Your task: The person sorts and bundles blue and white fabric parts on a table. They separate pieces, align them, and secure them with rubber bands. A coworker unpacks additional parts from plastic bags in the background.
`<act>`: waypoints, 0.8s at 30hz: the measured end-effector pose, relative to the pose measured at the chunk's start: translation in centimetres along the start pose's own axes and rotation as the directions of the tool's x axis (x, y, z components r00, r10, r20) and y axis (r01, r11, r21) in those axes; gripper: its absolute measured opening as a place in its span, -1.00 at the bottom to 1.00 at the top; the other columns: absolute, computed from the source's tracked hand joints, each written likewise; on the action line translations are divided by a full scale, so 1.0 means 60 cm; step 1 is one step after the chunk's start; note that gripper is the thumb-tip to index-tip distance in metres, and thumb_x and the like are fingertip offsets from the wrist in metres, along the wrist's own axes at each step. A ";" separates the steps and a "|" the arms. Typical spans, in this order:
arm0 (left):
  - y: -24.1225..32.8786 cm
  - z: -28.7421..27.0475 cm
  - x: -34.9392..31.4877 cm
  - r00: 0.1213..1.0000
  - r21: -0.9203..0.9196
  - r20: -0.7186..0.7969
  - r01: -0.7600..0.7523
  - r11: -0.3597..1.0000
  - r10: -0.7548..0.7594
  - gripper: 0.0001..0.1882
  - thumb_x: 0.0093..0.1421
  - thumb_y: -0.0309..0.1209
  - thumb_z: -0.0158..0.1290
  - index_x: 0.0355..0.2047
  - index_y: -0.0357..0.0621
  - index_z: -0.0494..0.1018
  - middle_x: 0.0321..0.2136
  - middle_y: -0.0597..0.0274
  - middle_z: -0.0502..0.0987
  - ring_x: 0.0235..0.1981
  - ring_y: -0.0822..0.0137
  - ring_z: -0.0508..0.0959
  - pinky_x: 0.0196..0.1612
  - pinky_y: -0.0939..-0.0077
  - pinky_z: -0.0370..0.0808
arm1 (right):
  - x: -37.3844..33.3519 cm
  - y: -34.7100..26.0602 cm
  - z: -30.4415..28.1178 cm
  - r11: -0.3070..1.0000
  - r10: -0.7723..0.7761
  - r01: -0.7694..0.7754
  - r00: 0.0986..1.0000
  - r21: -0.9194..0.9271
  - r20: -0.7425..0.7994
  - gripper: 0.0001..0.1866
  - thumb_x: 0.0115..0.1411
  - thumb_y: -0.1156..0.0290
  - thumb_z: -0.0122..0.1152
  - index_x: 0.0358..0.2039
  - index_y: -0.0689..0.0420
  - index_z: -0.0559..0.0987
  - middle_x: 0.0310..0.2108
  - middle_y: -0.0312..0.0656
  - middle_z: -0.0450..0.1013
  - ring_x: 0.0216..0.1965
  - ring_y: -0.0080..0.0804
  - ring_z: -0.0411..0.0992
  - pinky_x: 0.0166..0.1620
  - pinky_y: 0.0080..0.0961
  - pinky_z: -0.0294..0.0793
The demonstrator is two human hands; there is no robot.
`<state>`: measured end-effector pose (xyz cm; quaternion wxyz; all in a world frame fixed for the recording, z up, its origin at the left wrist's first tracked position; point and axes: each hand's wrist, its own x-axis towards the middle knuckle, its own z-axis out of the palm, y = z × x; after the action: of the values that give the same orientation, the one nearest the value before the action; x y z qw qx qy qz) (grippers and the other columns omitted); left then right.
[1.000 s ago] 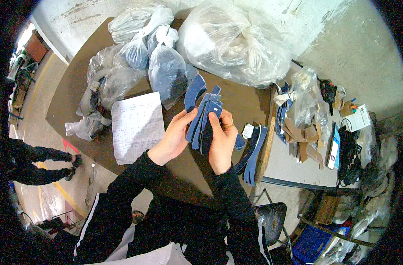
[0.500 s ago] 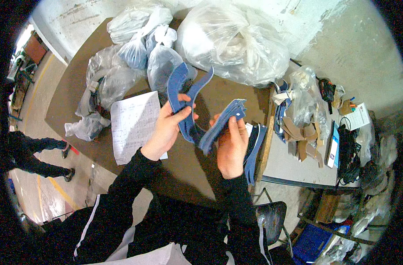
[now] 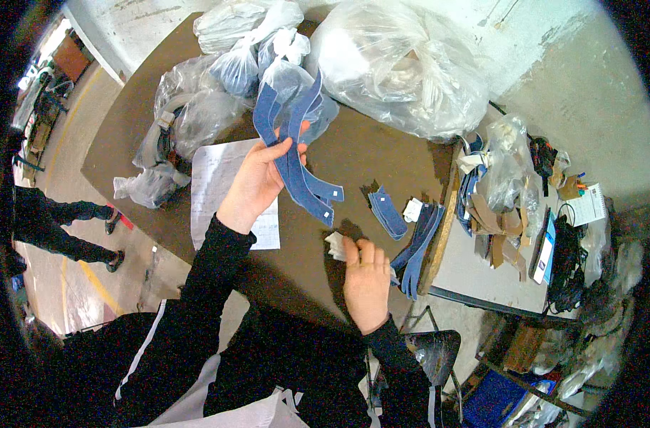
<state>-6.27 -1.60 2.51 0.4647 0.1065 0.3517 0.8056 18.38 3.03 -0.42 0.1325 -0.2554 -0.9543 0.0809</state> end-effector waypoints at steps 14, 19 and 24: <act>-0.012 -0.007 0.013 0.982 -0.077 0.187 -0.009 0.997 0.023 -0.54 0.31 -0.02 -0.08 -0.02 -0.13 0.39 -0.34 0.31 0.50 -0.38 0.40 0.50 -0.28 0.43 0.51 | 0.055 0.033 0.035 0.994 0.051 -0.046 0.997 0.102 -0.049 -0.45 0.03 0.58 0.21 0.09 0.23 0.38 -0.04 0.12 0.36 0.05 0.09 0.25 0.16 -0.04 0.16; -0.040 0.011 0.009 0.923 -0.021 0.371 -0.102 0.995 0.103 -0.60 0.33 -0.05 -0.08 -0.08 -0.12 0.42 -0.49 0.42 0.41 -0.52 0.54 0.42 -0.45 0.65 0.42 | 0.115 0.129 -0.029 0.871 -0.010 -0.024 0.998 0.491 0.067 -0.60 0.30 0.31 0.08 0.11 0.20 0.43 0.13 0.02 0.32 0.07 -0.19 0.33 0.13 -0.36 0.28; -0.093 0.017 0.013 0.916 0.204 0.378 -0.226 0.953 0.136 -0.63 0.35 -0.10 -0.08 -0.23 -0.19 0.47 -0.57 0.35 0.46 -0.55 0.56 0.44 -0.46 0.63 0.42 | 0.217 0.009 -0.086 0.735 0.012 -0.010 1.000 0.678 0.002 -0.55 0.23 0.27 0.21 0.01 0.34 0.47 -0.02 0.02 0.45 -0.09 -0.30 0.42 -0.03 -0.39 0.42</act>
<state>-2.41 1.30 -0.60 0.4273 0.3404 0.3453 0.7631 9.25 10.56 7.14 0.2173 -0.1954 -0.8578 0.4229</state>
